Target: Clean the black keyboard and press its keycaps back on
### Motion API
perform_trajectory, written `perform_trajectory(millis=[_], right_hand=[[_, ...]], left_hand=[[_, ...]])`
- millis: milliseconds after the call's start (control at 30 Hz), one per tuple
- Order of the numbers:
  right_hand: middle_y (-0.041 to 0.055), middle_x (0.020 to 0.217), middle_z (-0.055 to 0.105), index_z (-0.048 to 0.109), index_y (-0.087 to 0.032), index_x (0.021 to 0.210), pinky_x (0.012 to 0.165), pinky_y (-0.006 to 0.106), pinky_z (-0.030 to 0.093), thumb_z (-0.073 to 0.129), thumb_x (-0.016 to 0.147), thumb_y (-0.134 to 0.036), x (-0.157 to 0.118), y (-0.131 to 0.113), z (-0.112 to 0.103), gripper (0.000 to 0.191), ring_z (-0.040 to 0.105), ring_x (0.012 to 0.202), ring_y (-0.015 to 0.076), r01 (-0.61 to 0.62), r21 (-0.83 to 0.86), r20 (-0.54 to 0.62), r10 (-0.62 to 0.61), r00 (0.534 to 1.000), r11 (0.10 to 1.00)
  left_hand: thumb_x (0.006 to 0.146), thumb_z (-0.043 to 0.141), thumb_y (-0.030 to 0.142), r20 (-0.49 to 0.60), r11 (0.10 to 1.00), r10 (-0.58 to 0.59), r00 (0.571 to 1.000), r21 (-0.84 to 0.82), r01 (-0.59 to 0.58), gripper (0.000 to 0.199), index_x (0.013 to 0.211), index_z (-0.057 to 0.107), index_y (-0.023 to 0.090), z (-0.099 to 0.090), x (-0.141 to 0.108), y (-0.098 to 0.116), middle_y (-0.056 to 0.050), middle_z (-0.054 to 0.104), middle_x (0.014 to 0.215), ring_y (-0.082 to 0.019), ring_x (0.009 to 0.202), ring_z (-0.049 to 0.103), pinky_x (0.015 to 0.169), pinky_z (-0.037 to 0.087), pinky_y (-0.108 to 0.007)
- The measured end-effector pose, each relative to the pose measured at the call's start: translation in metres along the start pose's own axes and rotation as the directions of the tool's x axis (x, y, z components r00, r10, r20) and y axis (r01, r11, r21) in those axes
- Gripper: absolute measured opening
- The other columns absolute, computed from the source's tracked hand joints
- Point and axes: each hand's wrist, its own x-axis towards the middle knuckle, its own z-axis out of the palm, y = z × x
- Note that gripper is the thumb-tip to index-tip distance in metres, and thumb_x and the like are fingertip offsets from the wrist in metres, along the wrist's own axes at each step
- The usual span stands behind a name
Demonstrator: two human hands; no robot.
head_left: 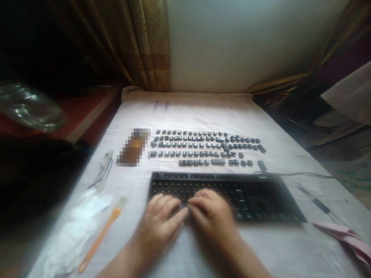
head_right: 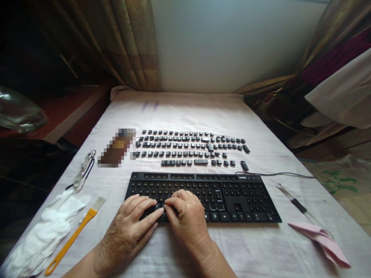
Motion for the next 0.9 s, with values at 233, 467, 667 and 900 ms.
perform_trajectory(millis=[233,467,667,900], right_hand=[[0.0021,0.078,0.069,0.072,-0.021,0.079,0.066,0.026,0.049,0.065,0.085,-0.013,0.002,0.001,-0.004,0.012,0.064,0.073,0.0162,0.0,-0.019,0.062,0.001,0.998,1.0],[0.0058,0.093,0.073,0.077,-0.023,0.088,0.074,0.028,0.048,0.06,0.092,-0.022,0.072,0.012,-0.027,0.017,0.065,0.086,0.0192,0.061,-0.317,0.163,-0.009,0.987,0.947],[0.0086,0.11,0.071,0.079,-0.024,0.103,0.082,0.031,0.046,0.065,0.089,-0.029,0.13,0.019,-0.009,0.02,0.061,0.102,0.0246,0.134,-0.49,0.318,0.034,0.947,0.862],[0.0099,0.104,0.071,0.08,-0.021,0.092,0.081,0.032,0.046,0.064,0.086,-0.029,0.138,0.016,0.004,0.019,0.059,0.1,0.0251,0.215,-0.509,0.413,0.017,0.911,0.834]], left_hand=[[0.095,0.055,0.021,-0.021,1.0,0.013,1.0,-0.01,-0.013,0.025,0.115,0.07,0.025,0.004,-0.003,-0.002,-0.006,0.068,0.11,-0.022,0.109,0.057,0.105,0.044,-0.043],[0.095,0.055,0.02,-0.028,0.999,0.011,1.0,-0.03,-0.012,0.026,0.115,0.07,0.024,0.001,0.001,-0.002,-0.006,0.068,0.109,-0.022,0.108,0.058,0.104,0.045,-0.043],[0.094,0.055,0.019,-0.056,0.999,0.02,0.998,-0.027,-0.022,0.025,0.114,0.07,0.023,0.002,0.001,-0.001,-0.006,0.068,0.109,-0.022,0.109,0.058,0.105,0.045,-0.043],[0.094,0.056,0.018,-0.057,0.999,0.02,0.998,-0.028,-0.022,0.024,0.112,0.07,0.023,0.005,-0.002,-0.001,-0.006,0.069,0.11,-0.022,0.11,0.058,0.105,0.045,-0.043]])
